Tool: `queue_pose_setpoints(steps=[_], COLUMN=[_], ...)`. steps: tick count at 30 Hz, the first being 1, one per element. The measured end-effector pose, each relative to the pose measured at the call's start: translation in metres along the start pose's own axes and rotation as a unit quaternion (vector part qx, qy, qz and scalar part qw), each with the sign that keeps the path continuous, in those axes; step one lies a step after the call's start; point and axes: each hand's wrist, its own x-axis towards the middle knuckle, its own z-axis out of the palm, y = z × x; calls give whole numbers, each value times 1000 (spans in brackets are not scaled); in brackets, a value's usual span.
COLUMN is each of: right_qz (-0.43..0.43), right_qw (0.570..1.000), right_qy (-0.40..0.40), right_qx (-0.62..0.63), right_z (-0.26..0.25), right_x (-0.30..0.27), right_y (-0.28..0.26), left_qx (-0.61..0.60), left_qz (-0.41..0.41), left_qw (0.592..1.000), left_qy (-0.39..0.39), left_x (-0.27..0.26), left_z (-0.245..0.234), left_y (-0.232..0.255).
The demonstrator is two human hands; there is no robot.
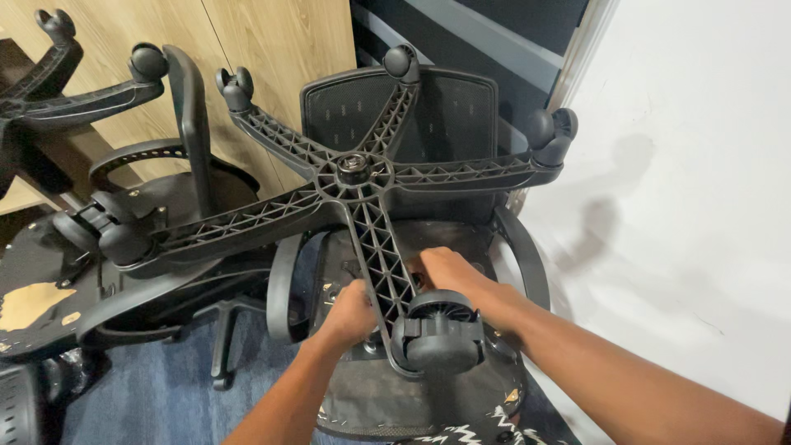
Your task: The person attaches a caster wheel to the base of an office chair using a screwdriver. They insert the wheel into the base, then use the screwdriver to tighten the screw, securing the wheel in place.
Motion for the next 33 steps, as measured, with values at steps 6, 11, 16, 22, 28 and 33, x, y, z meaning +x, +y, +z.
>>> queue_pose_setpoints(steps=[6,11,16,22,28,33], right_qz=[81,33,-6,77,98,76], right_qw=[996,998,996,997,994,993], right_qy=[-9,24,-44,-25,19,-84], right_qx=[24,45,80,21,37,46], right_z=[5,8,8,19,13,-8], right_x=[-5,-13,1,14,5,7], right_y=[1,-2,14,32,24,16], left_qx=[75,77,-75,36,-17,-79], left_qz=[-10,-25,28,36,38,156], left_qw=[993,995,996,998,999,982], left_qy=[90,66,-43,29,-10,-74], left_x=[0,0,0,10,10,21], left_z=[-3,-6,-8,-1,-5,-11], left_y=[7,14,5,0,24,21])
